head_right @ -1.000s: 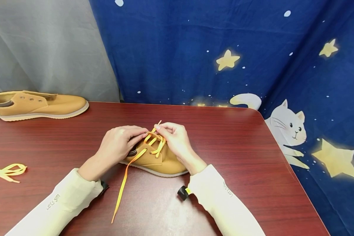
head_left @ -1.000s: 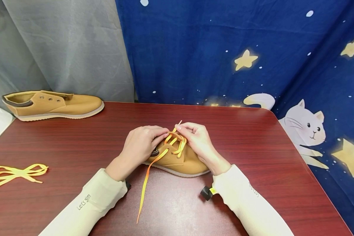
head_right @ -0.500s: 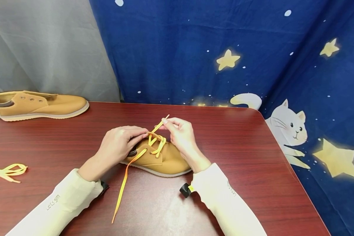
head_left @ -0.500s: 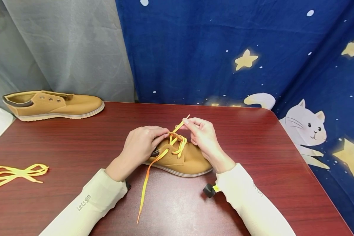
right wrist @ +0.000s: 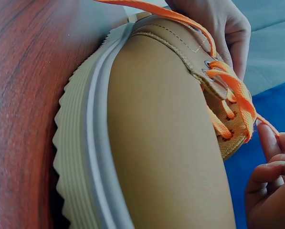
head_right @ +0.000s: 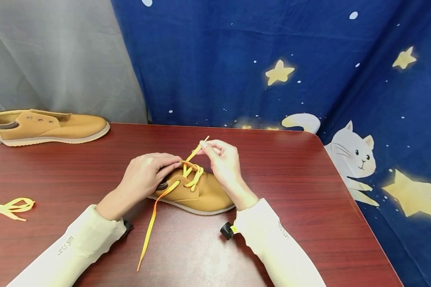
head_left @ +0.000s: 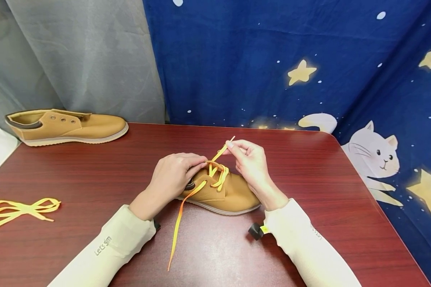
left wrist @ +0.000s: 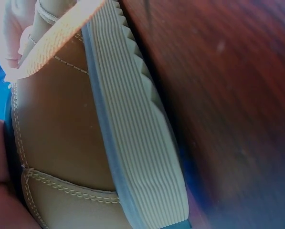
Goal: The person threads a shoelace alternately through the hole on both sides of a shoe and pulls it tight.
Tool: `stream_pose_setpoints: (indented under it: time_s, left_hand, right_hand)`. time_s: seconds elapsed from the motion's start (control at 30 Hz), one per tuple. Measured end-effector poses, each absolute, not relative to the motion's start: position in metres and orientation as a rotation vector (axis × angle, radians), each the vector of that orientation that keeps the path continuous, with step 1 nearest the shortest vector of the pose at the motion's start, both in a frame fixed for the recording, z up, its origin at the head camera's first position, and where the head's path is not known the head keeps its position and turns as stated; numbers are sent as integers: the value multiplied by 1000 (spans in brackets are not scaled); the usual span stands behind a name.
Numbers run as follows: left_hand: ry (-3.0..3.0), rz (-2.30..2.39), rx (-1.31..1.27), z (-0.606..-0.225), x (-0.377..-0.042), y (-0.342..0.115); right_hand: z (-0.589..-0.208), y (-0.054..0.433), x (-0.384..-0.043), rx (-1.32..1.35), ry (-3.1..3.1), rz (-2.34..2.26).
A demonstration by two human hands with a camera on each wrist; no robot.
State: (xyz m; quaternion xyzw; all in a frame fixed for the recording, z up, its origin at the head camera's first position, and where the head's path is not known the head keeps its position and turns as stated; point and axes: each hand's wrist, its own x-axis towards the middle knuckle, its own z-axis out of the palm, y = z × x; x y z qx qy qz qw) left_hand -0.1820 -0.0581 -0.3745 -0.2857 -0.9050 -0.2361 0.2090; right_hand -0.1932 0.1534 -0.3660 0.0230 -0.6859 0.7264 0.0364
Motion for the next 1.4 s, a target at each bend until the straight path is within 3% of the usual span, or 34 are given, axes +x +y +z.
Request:
stream_pose_setpoints:
  time_s: [0.77,1.1,1.4]
  left_hand:
    - [-2537,-645,-781,-374,-183,-58]
    - [-2531,-671,-786,-374,-183,-58]
    - [-2613,-683,-801,-368,-184,-59]
  right_hand:
    - [-365,159,-194,98,-2256,2134]
    - [-367,171,-197,123,-2782,1664]
    - [-349,183,-189,335,-2873,1148]
